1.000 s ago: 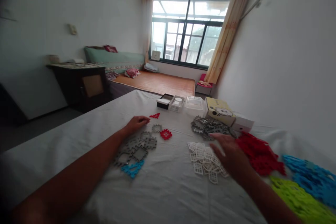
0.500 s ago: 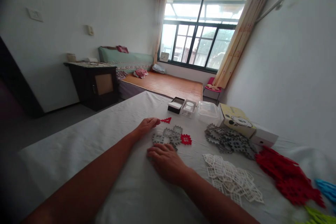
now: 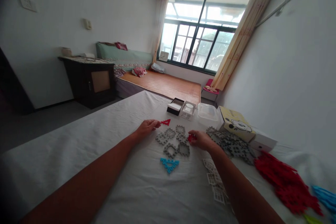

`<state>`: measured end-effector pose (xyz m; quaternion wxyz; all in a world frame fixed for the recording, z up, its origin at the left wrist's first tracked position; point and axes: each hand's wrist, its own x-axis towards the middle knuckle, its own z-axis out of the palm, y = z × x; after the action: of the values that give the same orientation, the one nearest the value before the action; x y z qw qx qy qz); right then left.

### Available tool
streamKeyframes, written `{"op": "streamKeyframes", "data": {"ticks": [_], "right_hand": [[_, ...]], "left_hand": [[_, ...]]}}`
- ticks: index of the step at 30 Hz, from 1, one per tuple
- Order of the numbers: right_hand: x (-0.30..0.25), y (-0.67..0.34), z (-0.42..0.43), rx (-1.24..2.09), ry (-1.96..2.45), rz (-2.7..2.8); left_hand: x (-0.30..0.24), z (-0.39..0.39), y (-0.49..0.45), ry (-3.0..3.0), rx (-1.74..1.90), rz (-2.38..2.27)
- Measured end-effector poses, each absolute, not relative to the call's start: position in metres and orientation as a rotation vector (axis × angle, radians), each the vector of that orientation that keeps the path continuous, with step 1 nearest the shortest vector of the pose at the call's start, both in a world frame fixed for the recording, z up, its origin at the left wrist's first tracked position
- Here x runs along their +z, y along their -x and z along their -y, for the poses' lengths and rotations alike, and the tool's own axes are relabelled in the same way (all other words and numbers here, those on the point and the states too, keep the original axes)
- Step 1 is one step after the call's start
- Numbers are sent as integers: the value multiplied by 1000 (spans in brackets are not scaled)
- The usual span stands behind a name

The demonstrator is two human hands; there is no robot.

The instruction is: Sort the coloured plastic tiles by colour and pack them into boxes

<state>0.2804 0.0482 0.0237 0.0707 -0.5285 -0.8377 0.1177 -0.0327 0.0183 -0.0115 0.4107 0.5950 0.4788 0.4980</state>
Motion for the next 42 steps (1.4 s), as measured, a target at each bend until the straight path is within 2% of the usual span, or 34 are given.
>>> {"op": "streamKeyframes", "data": {"ticks": [6, 10, 19, 24, 31, 35, 38, 42], "right_hand": [[23, -284, -11, 130, 1519, 2509], [41, -332, 8, -45, 1458, 2489], [83, -572, 10, -94, 2190, 1854], [74, -611, 4, -36, 2263, 1821], [84, -607, -13, -114, 2339, 1821], [95, -559, -29, -279, 2275, 1825], [89, -465, -37, -310, 1899, 2072], [66, -310, -28, -87, 1155, 2510]], "left_hand": [[-7, -17, 31, -1572, 1219, -1230], [-7, -19, 35, -1671, 1178, -1257], [-3, -20, 36, -1748, 1092, -1334], [-2, -20, 38, -1710, 1086, -1354], [8, -11, 33, -1692, 1086, -1371], [6, -13, 32, -1718, 1108, -1365], [0, -15, 32, -1729, 1182, -1373], [-5, -15, 32, -1604, 1250, -1337]]}}
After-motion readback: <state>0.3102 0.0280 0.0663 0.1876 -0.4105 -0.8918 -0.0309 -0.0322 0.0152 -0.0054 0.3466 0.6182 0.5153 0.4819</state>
